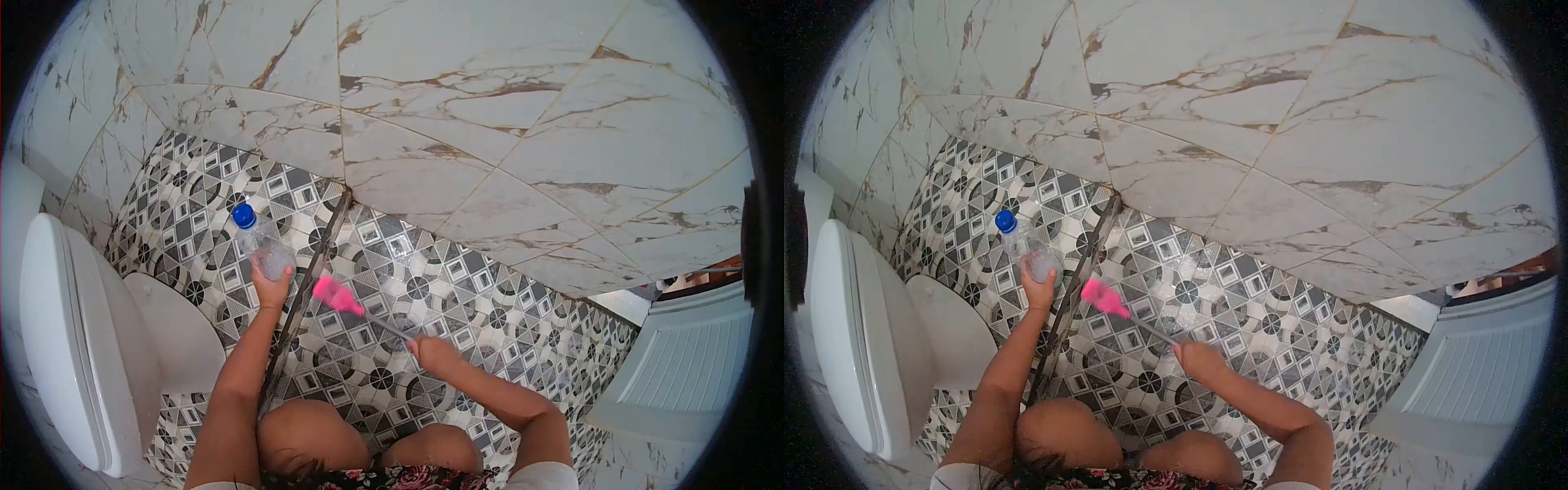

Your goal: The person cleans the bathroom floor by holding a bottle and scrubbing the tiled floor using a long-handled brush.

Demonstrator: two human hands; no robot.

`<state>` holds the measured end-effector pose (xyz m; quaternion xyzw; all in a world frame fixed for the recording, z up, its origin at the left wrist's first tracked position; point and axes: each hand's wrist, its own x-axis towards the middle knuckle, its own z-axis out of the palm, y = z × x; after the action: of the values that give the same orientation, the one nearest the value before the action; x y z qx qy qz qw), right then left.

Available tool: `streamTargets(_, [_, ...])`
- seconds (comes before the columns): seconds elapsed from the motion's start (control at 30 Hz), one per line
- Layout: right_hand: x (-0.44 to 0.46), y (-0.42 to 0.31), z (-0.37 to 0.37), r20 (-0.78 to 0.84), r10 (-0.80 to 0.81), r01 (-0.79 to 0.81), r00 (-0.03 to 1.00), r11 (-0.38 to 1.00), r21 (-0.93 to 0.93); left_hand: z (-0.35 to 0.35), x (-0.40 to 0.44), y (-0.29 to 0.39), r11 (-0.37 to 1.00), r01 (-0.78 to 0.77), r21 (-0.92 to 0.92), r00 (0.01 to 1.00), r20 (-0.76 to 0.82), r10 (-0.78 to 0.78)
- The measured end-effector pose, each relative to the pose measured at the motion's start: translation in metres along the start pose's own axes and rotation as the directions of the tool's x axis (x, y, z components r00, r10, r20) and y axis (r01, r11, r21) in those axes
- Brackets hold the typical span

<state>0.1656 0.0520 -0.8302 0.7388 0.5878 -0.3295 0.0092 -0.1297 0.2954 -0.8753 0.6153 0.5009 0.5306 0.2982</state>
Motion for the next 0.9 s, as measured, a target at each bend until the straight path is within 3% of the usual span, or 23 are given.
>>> streamTargets(0.03, [-0.011,-0.004,0.001,0.075,0.012,-0.008,0.997,0.999,-0.053,-0.001,-0.001,0.0,1.0,0.006,-0.008,1.0,0.003,-0.006])
streamTargets(0.13, [0.013,0.027,-0.038,-0.088,0.163,-0.17,0.983,0.982,-0.084,0.001,0.0,-0.004,1.0,0.016,-0.013,1.0,0.01,-0.015])
streamTargets(0.23, [0.025,0.035,-0.018,-0.186,0.282,-0.262,0.941,0.957,0.126,0.0,-0.003,-0.003,0.999,0.033,0.009,0.999,0.018,-0.033])
streamTargets(0.27, [0.027,0.041,0.018,-0.211,0.157,-0.118,0.965,0.975,0.187,0.0,-0.002,0.001,0.999,0.034,-0.004,0.999,0.022,-0.033])
streamTargets(0.33, [-0.006,0.002,0.037,-0.05,0.088,-0.084,0.995,0.994,0.064,0.003,0.0,0.003,1.0,0.02,-0.005,1.0,0.018,-0.019])
streamTargets(0.43, [-0.01,0.011,0.042,0.025,0.028,-0.026,0.999,0.998,-0.063,-0.002,-0.003,-0.003,0.999,0.013,0.045,0.999,0.032,-0.015])
streamTargets(0.53, [0.01,0.054,0.004,-0.224,0.241,-0.206,0.944,0.964,0.167,-0.002,-0.002,-0.002,0.998,0.031,0.05,0.999,0.037,-0.033])
streamTargets(0.63, [0.008,0.075,0.037,-0.222,0.316,-0.231,0.922,0.912,0.34,0.001,-0.001,0.006,1.0,0.014,0.015,0.999,0.029,-0.014])
streamTargets(0.67, [-0.014,0.05,0.041,-0.232,0.11,-0.033,0.967,0.949,0.313,0.002,0.0,0.004,1.0,0.008,0.003,1.0,0.022,-0.008])
streamTargets(0.73, [-0.049,0.01,0.061,0.06,0.087,-0.093,0.994,0.991,0.092,0.001,-0.002,0.003,1.0,0.012,-0.008,1.0,0.01,-0.012])
streamTargets(0.83, [-0.049,0.01,0.053,0.194,-0.074,0.082,0.978,0.996,-0.034,0.001,-0.002,0.004,1.0,0.017,0.013,1.0,0.011,-0.017])
streamTargets(0.87, [-0.033,0.009,0.023,0.082,-0.042,0.053,0.996,0.989,-0.141,0.001,-0.002,0.002,0.999,0.012,0.03,1.0,0.011,-0.012])
streamTargets(0.9, [-0.011,0.021,0.01,-0.046,0.022,-0.026,0.999,0.996,-0.087,0.001,-0.002,-0.001,0.999,0.007,0.048,1.0,0.009,-0.007])
